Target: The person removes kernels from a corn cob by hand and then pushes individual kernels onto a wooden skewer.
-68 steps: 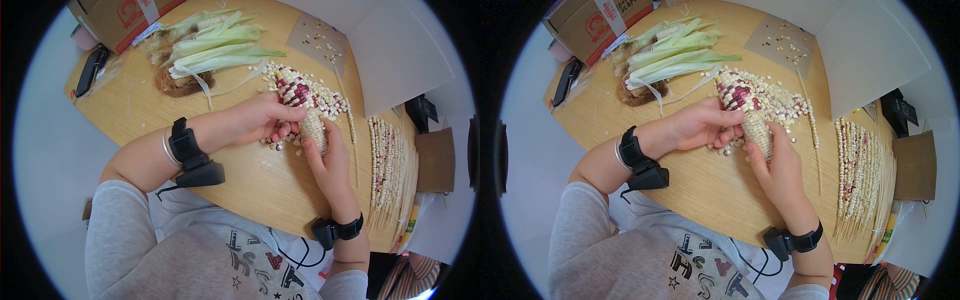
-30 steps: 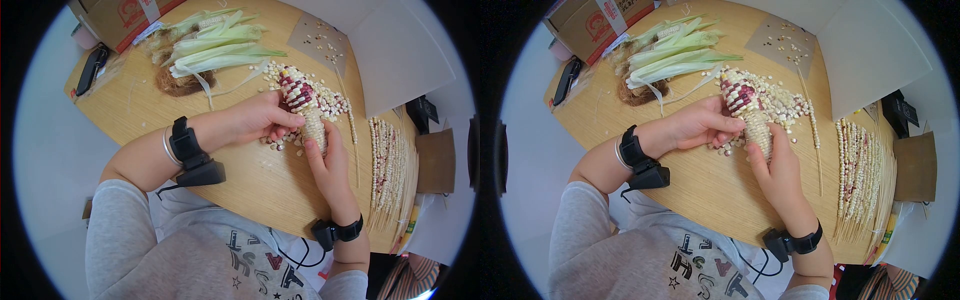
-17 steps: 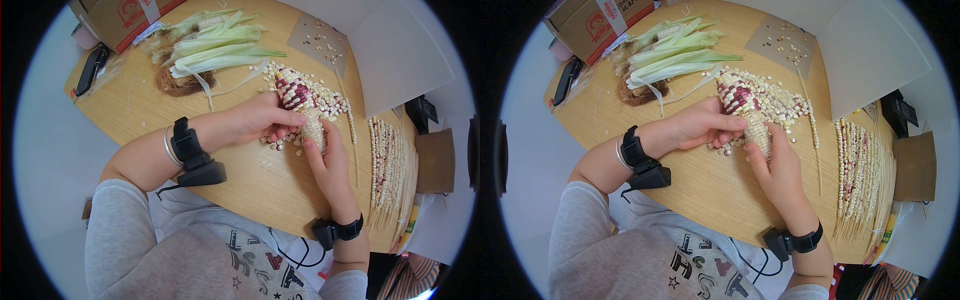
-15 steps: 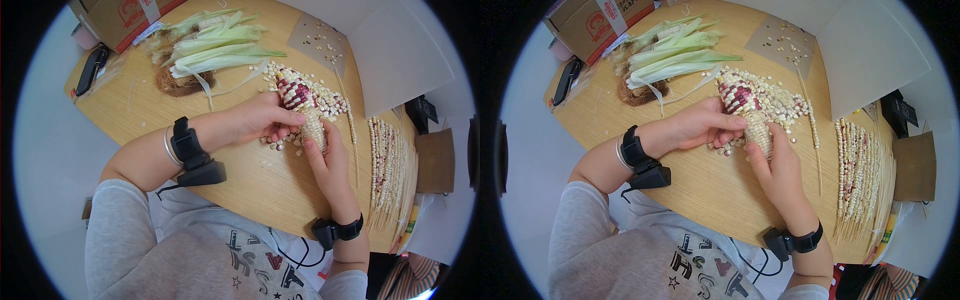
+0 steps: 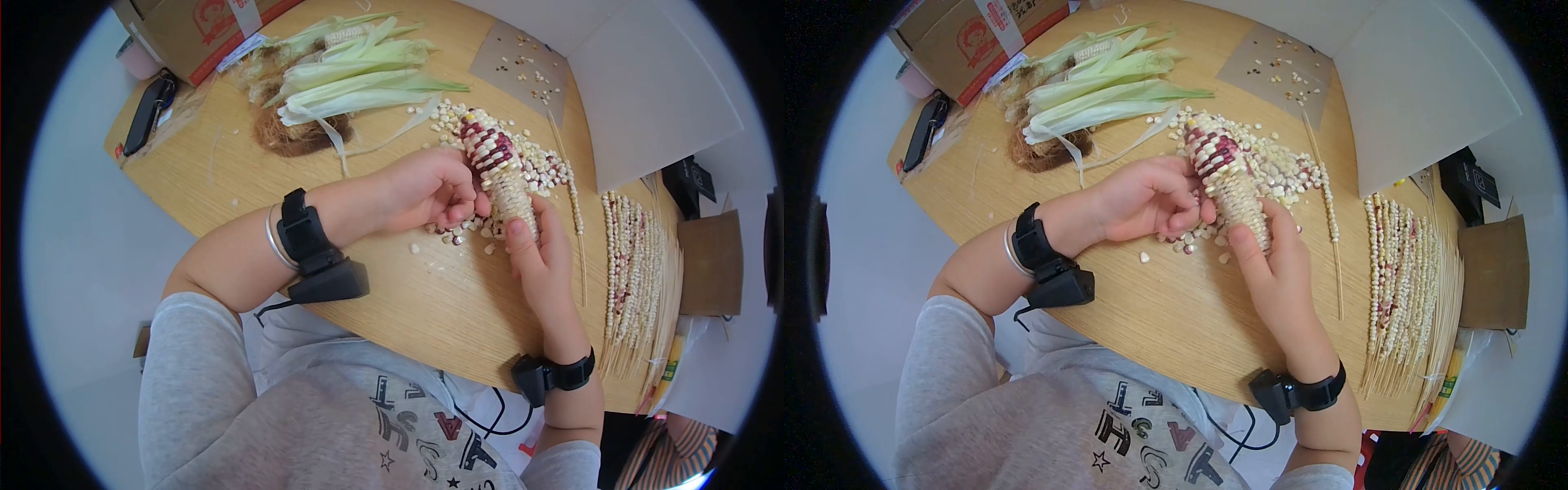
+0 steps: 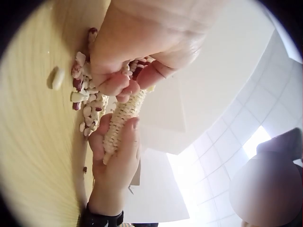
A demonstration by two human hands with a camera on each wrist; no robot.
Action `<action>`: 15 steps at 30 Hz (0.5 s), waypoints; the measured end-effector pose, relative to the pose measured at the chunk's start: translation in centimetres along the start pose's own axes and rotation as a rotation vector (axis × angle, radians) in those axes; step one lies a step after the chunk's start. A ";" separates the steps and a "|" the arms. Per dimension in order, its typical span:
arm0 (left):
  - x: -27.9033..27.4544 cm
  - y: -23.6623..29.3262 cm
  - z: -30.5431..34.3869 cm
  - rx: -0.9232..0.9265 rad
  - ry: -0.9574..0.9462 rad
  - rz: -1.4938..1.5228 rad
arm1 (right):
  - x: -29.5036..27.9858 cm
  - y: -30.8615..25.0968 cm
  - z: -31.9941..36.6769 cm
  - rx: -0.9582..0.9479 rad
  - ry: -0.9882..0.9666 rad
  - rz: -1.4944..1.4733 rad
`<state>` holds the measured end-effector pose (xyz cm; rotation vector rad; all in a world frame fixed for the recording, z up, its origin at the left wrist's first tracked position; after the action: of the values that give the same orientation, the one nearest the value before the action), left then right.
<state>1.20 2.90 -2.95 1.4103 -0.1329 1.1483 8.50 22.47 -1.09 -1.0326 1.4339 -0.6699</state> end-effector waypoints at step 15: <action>1.0 0.7 0.3 0.094 0.162 -0.259 | -0.6 -0.7 -0.5 0.149 0.103 -0.545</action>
<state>1.39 2.98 -1.68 1.3646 0.2151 1.0580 8.08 22.62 -0.09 -1.2954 1.1662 -1.2186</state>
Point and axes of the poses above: each hand's wrist, its own z-axis away from the middle knuckle, its own x-axis out of the palm, y = z × x, the point moved 1 cm from there along -z, towards the middle knuckle, and after that the axes turned 6 degrees about -x, right-handed, at the moved point
